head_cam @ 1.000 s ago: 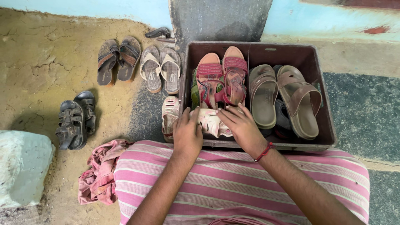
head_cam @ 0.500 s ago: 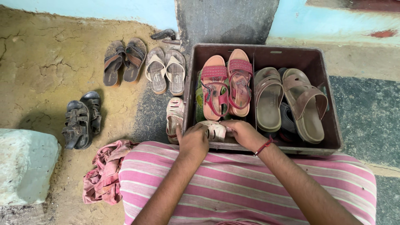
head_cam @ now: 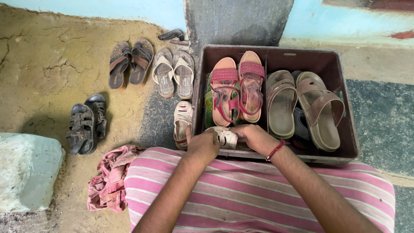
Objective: The person removes various shoes and sandals from the floor and places them into a brown plastic crate. They handle each pair one at a time, arranging them neatly inside the container.
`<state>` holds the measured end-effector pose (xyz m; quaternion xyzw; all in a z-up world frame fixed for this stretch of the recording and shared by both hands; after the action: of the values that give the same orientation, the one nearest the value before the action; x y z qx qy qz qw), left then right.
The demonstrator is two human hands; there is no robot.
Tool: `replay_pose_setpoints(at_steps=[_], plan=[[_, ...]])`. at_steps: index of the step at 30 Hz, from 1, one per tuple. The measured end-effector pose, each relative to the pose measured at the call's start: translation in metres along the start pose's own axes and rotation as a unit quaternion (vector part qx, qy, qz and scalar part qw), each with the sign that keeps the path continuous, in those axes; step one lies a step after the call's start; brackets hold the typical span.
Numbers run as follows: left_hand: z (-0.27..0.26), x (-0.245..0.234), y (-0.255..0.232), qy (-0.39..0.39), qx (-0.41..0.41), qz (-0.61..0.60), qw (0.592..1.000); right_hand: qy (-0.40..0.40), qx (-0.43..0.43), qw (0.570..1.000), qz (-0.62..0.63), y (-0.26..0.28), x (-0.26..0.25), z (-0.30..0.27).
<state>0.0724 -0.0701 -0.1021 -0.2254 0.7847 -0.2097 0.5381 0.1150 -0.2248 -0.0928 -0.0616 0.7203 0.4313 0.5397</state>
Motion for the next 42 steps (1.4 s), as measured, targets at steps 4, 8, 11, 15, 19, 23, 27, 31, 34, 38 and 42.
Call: replay_pose_setpoints(at_steps=[4,8,11,15,19,23,27,31,34,38,42], plan=[[0.004,0.002,0.005,0.022,-0.031,0.015,0.999,0.03,0.015,0.999,-0.003,-0.006,0.007,0.007],[0.006,0.007,0.008,0.022,-0.008,0.042,0.999,0.037,-0.005,0.999,0.003,0.0,0.008,0.009],[0.002,-0.007,-0.01,-0.164,0.121,0.021,0.979,0.022,-0.024,0.999,0.008,0.006,0.002,0.003],[0.018,0.006,-0.005,-0.119,0.074,0.023,0.99,-0.005,-0.016,1.0,-0.011,0.005,0.002,-0.003],[0.036,0.018,-0.004,-0.046,0.004,0.044,0.998,-0.014,-0.016,1.0,-0.015,-0.005,0.01,-0.002],[0.042,0.023,-0.001,-0.04,-0.021,0.042,0.998,-0.006,-0.003,1.0,0.001,-0.024,0.024,0.002],[0.039,0.026,0.001,-0.047,0.016,0.097,0.994,-0.012,-0.018,1.0,-0.019,-0.04,0.037,0.007],[0.037,0.029,0.002,0.002,-0.023,0.133,0.991,0.058,0.03,0.996,-0.063,-0.059,0.06,0.013],[0.035,0.027,-0.002,0.05,-0.056,0.157,0.985,0.071,0.049,0.993,-0.083,-0.066,0.067,0.015],[0.03,0.022,-0.007,0.062,-0.065,0.165,0.982,0.043,0.011,0.997,-0.059,-0.064,0.064,0.012],[0.031,0.022,-0.007,0.047,-0.065,0.159,0.984,0.028,0.017,0.998,-0.048,-0.06,0.058,0.006]])
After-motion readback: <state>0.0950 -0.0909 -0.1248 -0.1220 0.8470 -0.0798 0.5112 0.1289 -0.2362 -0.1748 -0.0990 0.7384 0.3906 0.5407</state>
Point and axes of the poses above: each hand's wrist, its own z-axis towards the middle knuckle, its own x-axis out of the palm, y = z × x, the point moved 7 cm from there along z, towards the middle knuckle, and after that the axes turned 8 degrees about -z, right-handed, at the moved point
